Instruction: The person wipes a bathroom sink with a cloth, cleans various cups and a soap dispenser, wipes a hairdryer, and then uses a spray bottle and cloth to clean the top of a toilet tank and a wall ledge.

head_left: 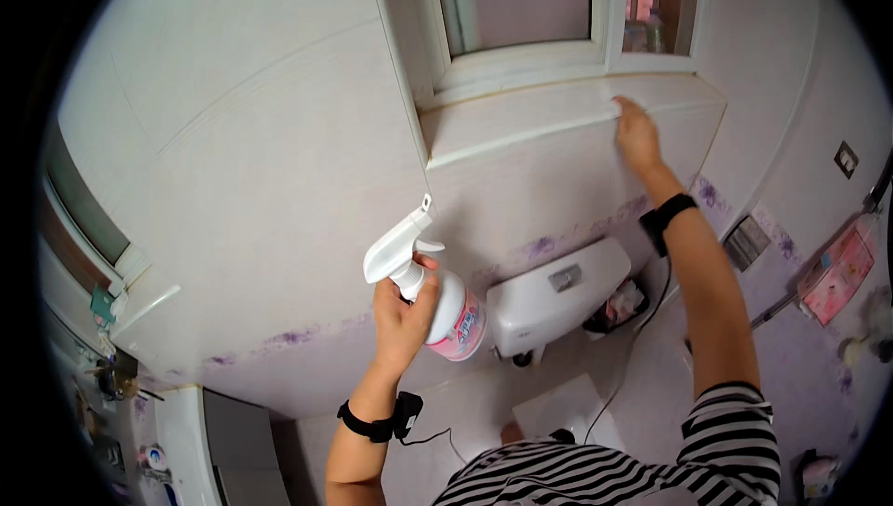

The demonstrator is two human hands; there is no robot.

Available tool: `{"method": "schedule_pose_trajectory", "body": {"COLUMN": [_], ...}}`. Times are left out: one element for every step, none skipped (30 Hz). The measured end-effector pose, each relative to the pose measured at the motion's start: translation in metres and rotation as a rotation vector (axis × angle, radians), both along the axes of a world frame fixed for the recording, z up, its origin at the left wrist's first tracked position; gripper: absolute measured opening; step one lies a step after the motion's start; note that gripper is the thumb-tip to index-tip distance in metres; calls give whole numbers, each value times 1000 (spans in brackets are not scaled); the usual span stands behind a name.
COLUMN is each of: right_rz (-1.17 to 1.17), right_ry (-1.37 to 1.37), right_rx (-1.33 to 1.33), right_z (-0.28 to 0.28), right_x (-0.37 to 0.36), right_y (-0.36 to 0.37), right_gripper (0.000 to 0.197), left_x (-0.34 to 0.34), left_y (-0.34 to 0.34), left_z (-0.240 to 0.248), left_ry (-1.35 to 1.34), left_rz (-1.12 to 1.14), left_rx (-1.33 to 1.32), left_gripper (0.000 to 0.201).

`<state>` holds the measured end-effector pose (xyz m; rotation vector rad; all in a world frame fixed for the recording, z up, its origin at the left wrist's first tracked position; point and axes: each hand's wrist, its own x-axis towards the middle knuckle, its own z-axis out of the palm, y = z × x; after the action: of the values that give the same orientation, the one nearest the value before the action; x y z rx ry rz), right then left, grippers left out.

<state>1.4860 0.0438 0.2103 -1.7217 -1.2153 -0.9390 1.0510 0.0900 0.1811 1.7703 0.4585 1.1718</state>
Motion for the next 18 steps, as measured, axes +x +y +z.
{"method": "schedule_pose_trajectory", "body": {"right_rz": [-58, -46, 70, 177, 256, 253, 260, 394, 482, 567, 565, 602, 645, 652, 519, 389, 359, 377], "right_ry": [-29, -10, 157, 322, 324, 230, 136, 232, 366, 495, 509, 432, 351, 363, 291, 221, 272, 284], "right_rx": [51, 37, 215, 395, 393, 304, 214, 42, -134, -307, -309, -434, -557, -557, -664, -771, -878, -881], "right_z": [-2, -8, -19, -31, -63, -103, -132, -148, -165, -181, -195, -207, -217, -225, -232, -240, -230, -220], "right_x": [0, -16, -38, -58, -63, -71, -93, -125, -149, -163, -171, -178, -182, -183, -182, -185, -192, -197], "right_y": [-7, -8, -8, -13, -16, -17, -20, -23, -26, -28, -26, -25, -23, -25, -29, -32, -34, -37], "right_gripper": [25, 25, 25, 24, 28, 30, 32, 35, 32, 30, 30, 34, 38, 38, 42, 46, 51, 51], "left_x": [-6, -12, -19, -25, -25, -19, -21, -26, -30, -30, -28, -27, -27, -25, -20, -17, -19, -17], "left_y": [0, 0, -1, -4, -8, -10, -11, -13, -14, -17, -21, -25, -28, -31, -34, -36, -37, -42], "left_z": [-4, -9, -14, -17, -17, -21, -23, -26, -28, -31, -33, -35, -38, -41, -45, -51, -58, -65], "left_ry": [12, 24, 35, 49, 28, 17, 59, 79, 108, 133, 145, 200, 254, 266, 263, 264, 271, 204], "left_rz": [36, 75, 118, 125, 115, 109, 117, 125, 118, 106, 104, 99, 101, 104, 82, 62, 50, 69], "left_rx": [13, 27, 41, 29, -8, -46, -30, -40, -28, -14, -19, -35, -49, -52, -70, -92, -94, -77], "left_gripper": [17, 18, 18, 18, 18, 17, 18, 18, 18, 19, 19, 21, 23, 23, 23, 23, 23, 20]}}
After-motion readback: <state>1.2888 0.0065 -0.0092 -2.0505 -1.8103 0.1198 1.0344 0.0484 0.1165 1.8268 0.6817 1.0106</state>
